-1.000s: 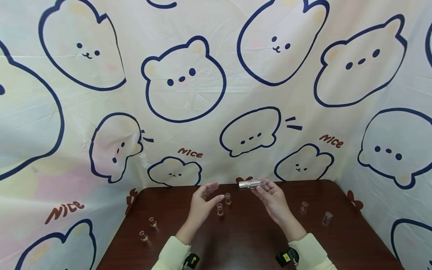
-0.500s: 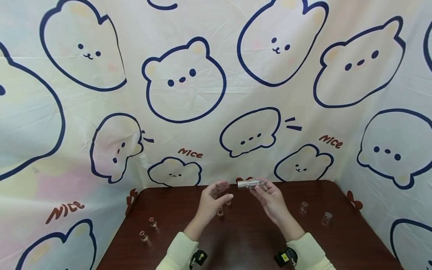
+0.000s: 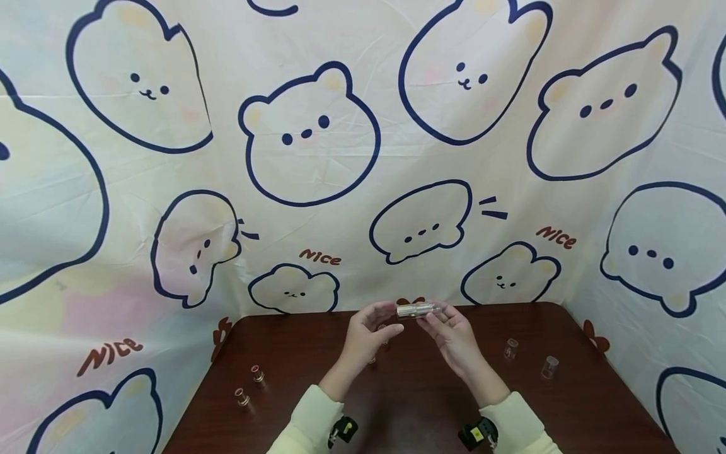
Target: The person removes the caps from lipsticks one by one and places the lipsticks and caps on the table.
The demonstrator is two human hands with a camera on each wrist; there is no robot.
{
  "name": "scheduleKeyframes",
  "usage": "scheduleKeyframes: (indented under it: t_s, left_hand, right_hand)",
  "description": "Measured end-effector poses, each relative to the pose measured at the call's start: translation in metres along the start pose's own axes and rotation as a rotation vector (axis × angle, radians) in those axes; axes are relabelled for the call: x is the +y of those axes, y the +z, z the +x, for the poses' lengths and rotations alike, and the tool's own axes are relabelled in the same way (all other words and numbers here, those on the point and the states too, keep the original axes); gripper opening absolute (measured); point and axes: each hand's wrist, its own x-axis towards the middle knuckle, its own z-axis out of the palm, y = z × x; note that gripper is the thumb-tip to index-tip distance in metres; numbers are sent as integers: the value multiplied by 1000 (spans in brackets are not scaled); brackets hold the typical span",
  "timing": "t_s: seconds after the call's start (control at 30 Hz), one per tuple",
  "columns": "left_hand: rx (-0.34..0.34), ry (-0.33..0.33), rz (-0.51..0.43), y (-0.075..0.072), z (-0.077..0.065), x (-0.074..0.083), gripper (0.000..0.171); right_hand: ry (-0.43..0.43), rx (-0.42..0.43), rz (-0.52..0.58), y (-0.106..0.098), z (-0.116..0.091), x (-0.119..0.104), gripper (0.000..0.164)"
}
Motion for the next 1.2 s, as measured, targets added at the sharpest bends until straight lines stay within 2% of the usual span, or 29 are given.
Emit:
scheduleKeyframes:
  t_s: [0.13,0.3,0.43,0.57,0.83,1.0,1.2]
  left_hand:
    - [12,-8,13,2,5,-15,40]
    - [-16,-4,15,9,2,2,37]
    - [-26,18,30,13,0,13,36]
    - [-18,26,46,15,-1,15,33]
    - [-20,49,34,16,1,14,28]
    - [-10,39,51,16,1,15,26]
    - [15,42,72,16,0,16,24]
  right_hand:
    - [7,3,8,0,0,1,28]
    - [0,-10,3,1,-1,2,36]
    - [-5,-12,-5,2,0,2,33]
    - [-3,-13,-4,2,-1,2,31]
    - [16,-5,4,3,-2,1,41]
    - [14,1,-6,4,-2,2,44]
    - [-10,6,-29,5,-3,3,39]
